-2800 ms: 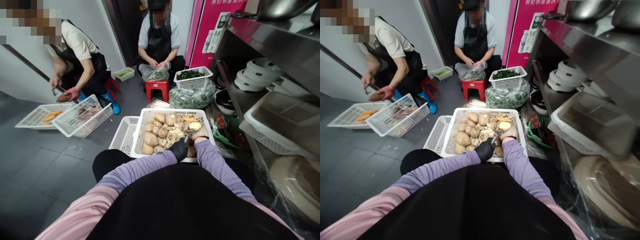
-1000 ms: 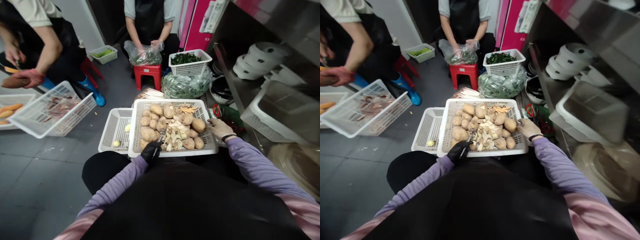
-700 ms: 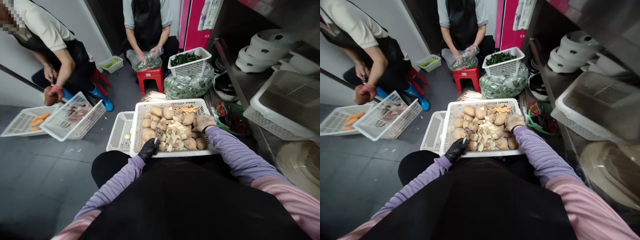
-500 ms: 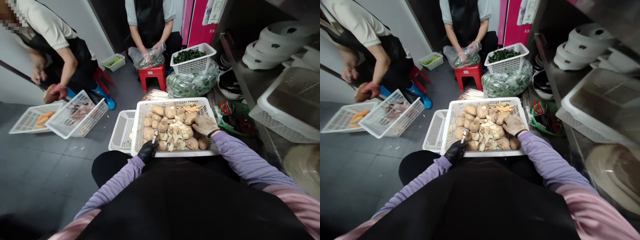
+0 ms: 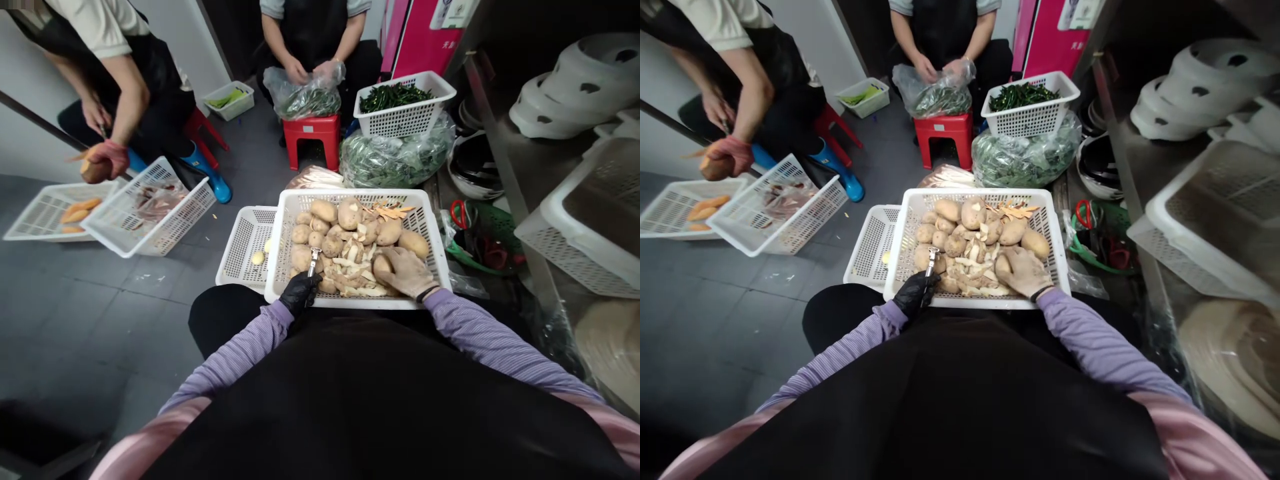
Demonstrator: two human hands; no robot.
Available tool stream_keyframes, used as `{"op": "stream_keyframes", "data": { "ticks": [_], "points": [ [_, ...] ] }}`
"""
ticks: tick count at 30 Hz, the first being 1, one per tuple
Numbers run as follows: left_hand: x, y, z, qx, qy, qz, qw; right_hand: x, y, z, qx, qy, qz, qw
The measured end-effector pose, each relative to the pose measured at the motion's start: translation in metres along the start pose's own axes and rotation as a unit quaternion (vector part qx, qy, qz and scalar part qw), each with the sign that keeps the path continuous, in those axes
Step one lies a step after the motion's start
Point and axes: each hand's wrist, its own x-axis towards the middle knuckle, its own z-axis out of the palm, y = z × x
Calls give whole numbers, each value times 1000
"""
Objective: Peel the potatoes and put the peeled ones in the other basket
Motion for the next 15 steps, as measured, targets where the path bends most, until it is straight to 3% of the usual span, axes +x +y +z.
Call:
{"op": "stream_keyframes", "data": {
  "ticks": [4, 7, 11, 15],
  "points": [
    [4, -5, 1, 22, 0, 22, 1000, 9, 24, -6, -22, -103, -12, 994],
    [7, -9, 0, 54, 13, 33, 998, 14, 19, -9, 15, -164, 62, 984],
    [11, -8, -1, 135, 35, 70, 988, 16, 2, -4, 139, -133, 161, 968],
    [11, -4, 6, 271, 9, 114, 956, 19, -5, 4, 199, -101, 237, 945]
  ]
}}
